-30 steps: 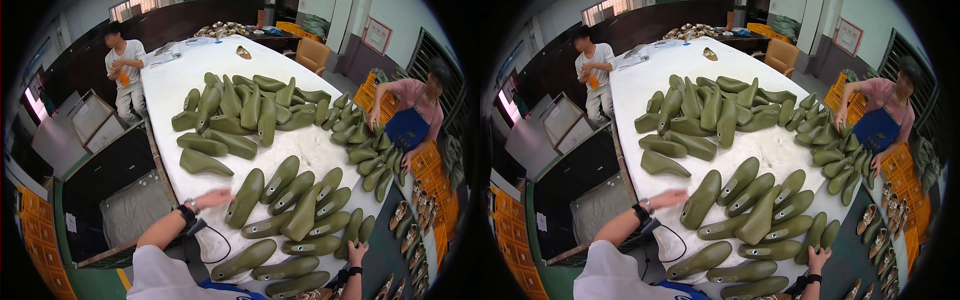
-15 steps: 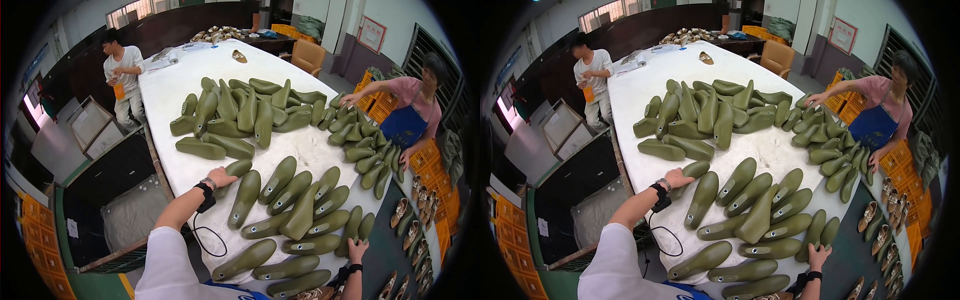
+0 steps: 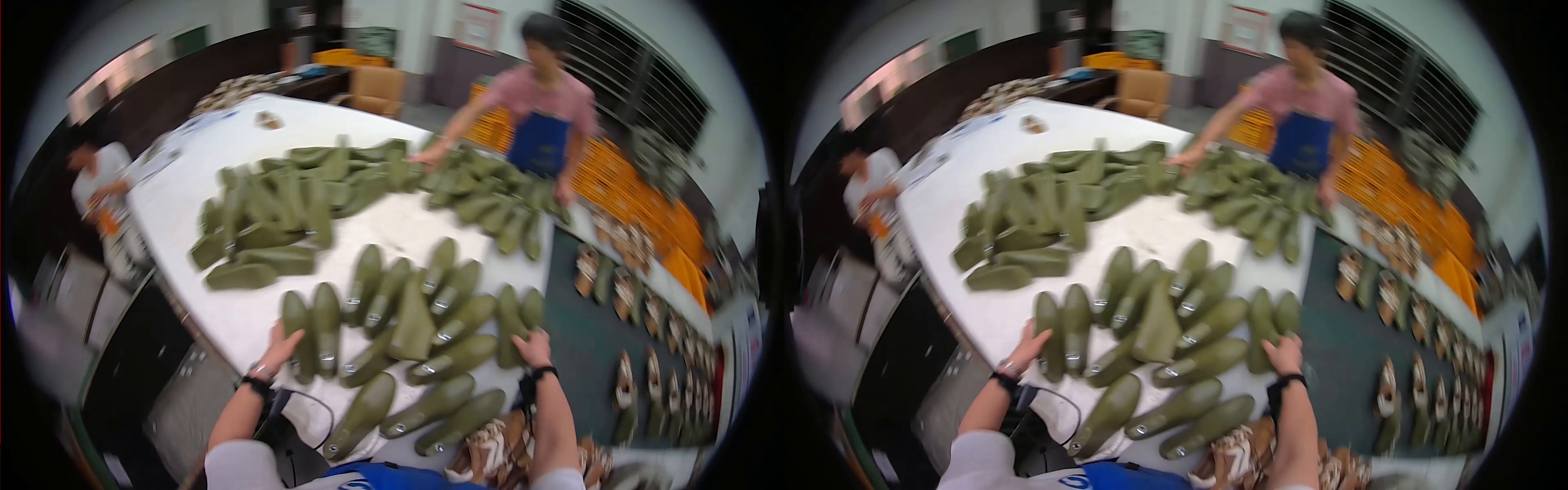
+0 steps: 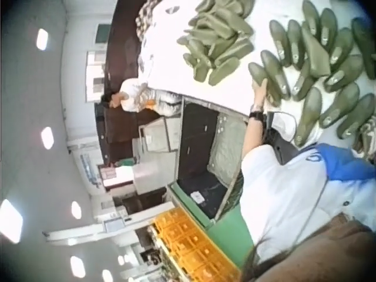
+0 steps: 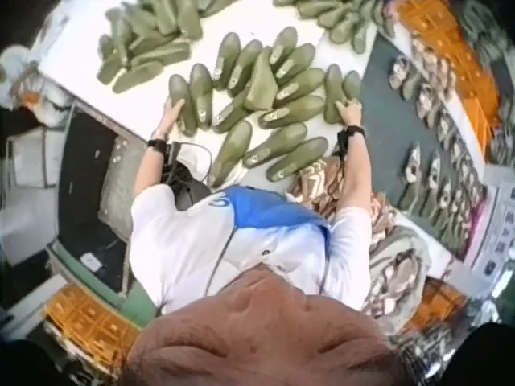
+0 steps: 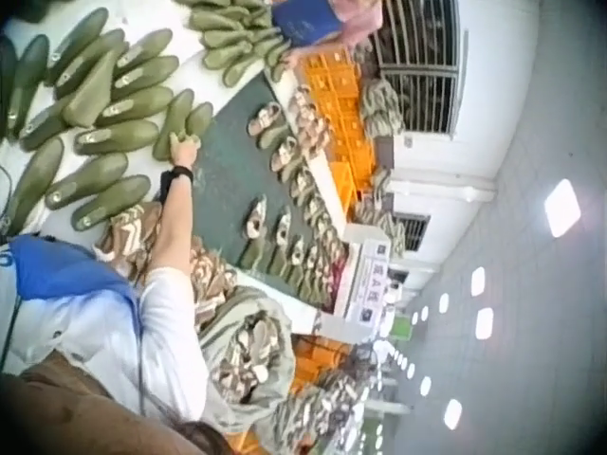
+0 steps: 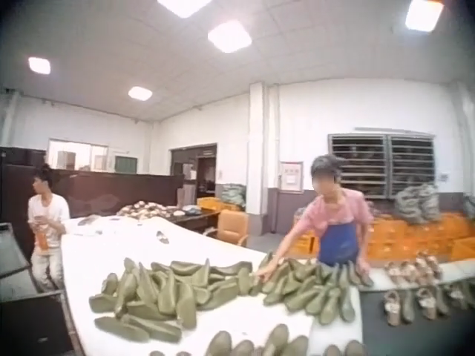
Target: Sort and arrange shoe lasts and shoe components on a table and conveyor in a manufacturing facility.
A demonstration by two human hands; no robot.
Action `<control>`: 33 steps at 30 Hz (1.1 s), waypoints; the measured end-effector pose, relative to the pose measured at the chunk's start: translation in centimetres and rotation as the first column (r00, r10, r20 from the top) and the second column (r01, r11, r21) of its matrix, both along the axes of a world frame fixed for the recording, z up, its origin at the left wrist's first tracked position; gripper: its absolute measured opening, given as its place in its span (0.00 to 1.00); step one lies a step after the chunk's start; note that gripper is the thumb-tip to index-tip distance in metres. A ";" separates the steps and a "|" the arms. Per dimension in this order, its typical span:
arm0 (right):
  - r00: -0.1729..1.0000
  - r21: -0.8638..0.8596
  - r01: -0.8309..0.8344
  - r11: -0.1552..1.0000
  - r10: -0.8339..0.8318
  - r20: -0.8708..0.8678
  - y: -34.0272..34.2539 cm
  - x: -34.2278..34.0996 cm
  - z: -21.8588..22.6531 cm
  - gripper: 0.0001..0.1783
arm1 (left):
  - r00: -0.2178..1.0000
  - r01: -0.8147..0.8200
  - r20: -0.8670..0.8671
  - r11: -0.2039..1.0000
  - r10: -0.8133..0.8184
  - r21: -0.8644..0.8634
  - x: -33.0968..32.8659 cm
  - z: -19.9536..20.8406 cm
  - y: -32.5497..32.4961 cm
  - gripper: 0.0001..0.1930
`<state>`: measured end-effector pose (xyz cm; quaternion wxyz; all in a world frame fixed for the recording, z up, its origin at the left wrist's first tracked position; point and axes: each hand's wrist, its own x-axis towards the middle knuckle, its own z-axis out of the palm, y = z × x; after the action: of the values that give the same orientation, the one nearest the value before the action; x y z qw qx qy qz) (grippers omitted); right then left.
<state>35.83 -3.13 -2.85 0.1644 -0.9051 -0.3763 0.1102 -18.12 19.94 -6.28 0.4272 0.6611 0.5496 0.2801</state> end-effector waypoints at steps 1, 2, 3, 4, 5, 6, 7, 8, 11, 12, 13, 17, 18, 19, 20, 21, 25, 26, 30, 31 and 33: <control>0.998 -0.012 -0.062 0.998 0.063 0.007 0.0 0.1 -0.2 0.31 | 0.970 -0.040 0.237 0.997 0.053 -0.058 -2.2 -1.8 -0.9 0.33; 0.998 0.053 -0.056 0.997 0.058 -0.029 -1.2 0.7 0.1 0.32 | 0.973 -0.067 0.210 0.990 0.092 -0.126 -1.5 -0.1 -2.7 0.36; 0.995 0.063 -0.066 0.996 0.071 -0.075 -2.0 0.9 1.0 0.30 | 0.971 -0.068 0.211 0.975 0.113 -0.210 -0.8 2.2 -4.5 0.38; 0.985 0.141 -0.064 0.988 0.086 -0.152 -2.4 1.6 0.7 0.26 | 0.982 -0.053 0.173 0.991 0.074 -0.124 -1.6 1.6 -5.4 0.37; 0.972 0.215 -0.045 0.976 0.092 -0.216 -3.6 2.8 -0.3 0.23 | 0.988 -0.019 0.156 1.000 0.019 -0.004 -0.3 2.8 -7.1 0.35; 0.993 0.163 -0.064 0.985 0.078 -0.085 -4.5 2.9 -1.2 0.18 | 0.997 0.027 0.073 0.997 -0.032 0.074 0.2 3.4 -8.6 0.33; 0.996 0.102 -0.076 0.992 0.072 0.047 -5.0 2.9 -1.6 0.14 | 0.998 0.065 0.015 0.986 -0.068 0.154 0.3 3.5 -10.0 0.31; 0.991 0.099 0.018 0.995 -0.031 0.131 -5.7 2.8 -2.3 0.11 | 0.995 0.094 0.025 0.981 -0.100 0.172 1.0 4.3 -11.4 0.29; 0.971 0.114 0.170 0.979 -0.187 0.150 -5.4 1.5 -2.0 0.09 | 0.984 0.152 -0.157 0.868 -0.087 0.473 1.7 6.3 -16.0 0.26; 0.963 0.125 0.203 0.971 -0.221 0.152 -6.8 2.5 -1.7 0.09 | 0.970 0.234 -0.181 0.828 -0.162 0.510 3.1 8.6 -17.8 0.21; 0.970 0.183 0.240 0.954 -0.243 -0.005 -7.8 3.3 -1.1 0.09 | 0.952 0.305 -0.209 0.781 -0.226 0.545 3.9 11.0 -19.2 0.17; 0.435 0.289 0.775 0.562 -0.143 -0.889 -12.0 7.0 1.5 0.08 | 0.934 0.358 -0.151 0.852 -0.325 0.383 3.2 12.0 -21.6 0.20; 0.391 0.282 0.803 0.525 -0.108 -0.914 -13.7 8.1 1.9 0.09 | 0.931 0.364 -0.158 0.864 -0.328 0.348 3.1 12.0 -22.0 0.20; 0.349 0.273 0.830 0.486 -0.070 -0.935 -15.4 9.3 2.3 0.09 | 0.929 0.369 -0.165 0.875 -0.333 0.314 3.2 12.1 -22.3 0.19; 0.361 0.281 0.828 0.485 -0.078 -0.929 -16.8 10.1 2.9 0.08 | 0.928 0.371 -0.174 0.875 -0.331 0.313 3.7 12.5 -22.9 0.19; 0.373 0.288 0.825 0.485 -0.085 -0.924 -18.2 10.9 3.6 0.08 | 0.928 0.367 -0.178 0.882 -0.326 0.296 4.2 13.1 -23.8 0.19; 0.504 0.317 0.779 0.541 -0.240 -0.830 -23.9 15.6 3.9 0.07 | 0.905 0.408 -0.227 0.885 -0.360 0.223 7.2 15.0 -27.4 0.17; 0.721 0.327 0.651 0.685 -0.424 -0.548 -24.9 16.1 3.9 0.07 | 0.904 0.407 -0.250 0.878 -0.347 0.251 7.6 14.6 -28.2 0.16; 0.886 -0.039 0.459 0.888 -0.454 0.093 -28.9 17.4 -3.1 0.11 | 0.839 0.524 -0.305 0.819 -0.450 0.234 10.5 15.8 -32.2 0.15; 0.883 -0.138 0.459 0.878 -0.468 -0.043 -29.9 17.2 -5.1 0.14 | 0.818 0.556 -0.345 0.787 -0.461 0.269 11.2 16.3 -33.3 0.14; 0.897 -0.154 0.421 0.894 -0.436 -0.077 -29.9 16.4 -6.1 0.17 | 0.786 0.594 -0.407 0.751 -0.466 0.288 11.3 15.8 -34.9 0.14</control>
<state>52.24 -33.04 -9.00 0.1442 -0.9673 -0.1496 0.1456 -6.84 -14.99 9.57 0.2531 0.8990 0.3268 0.1446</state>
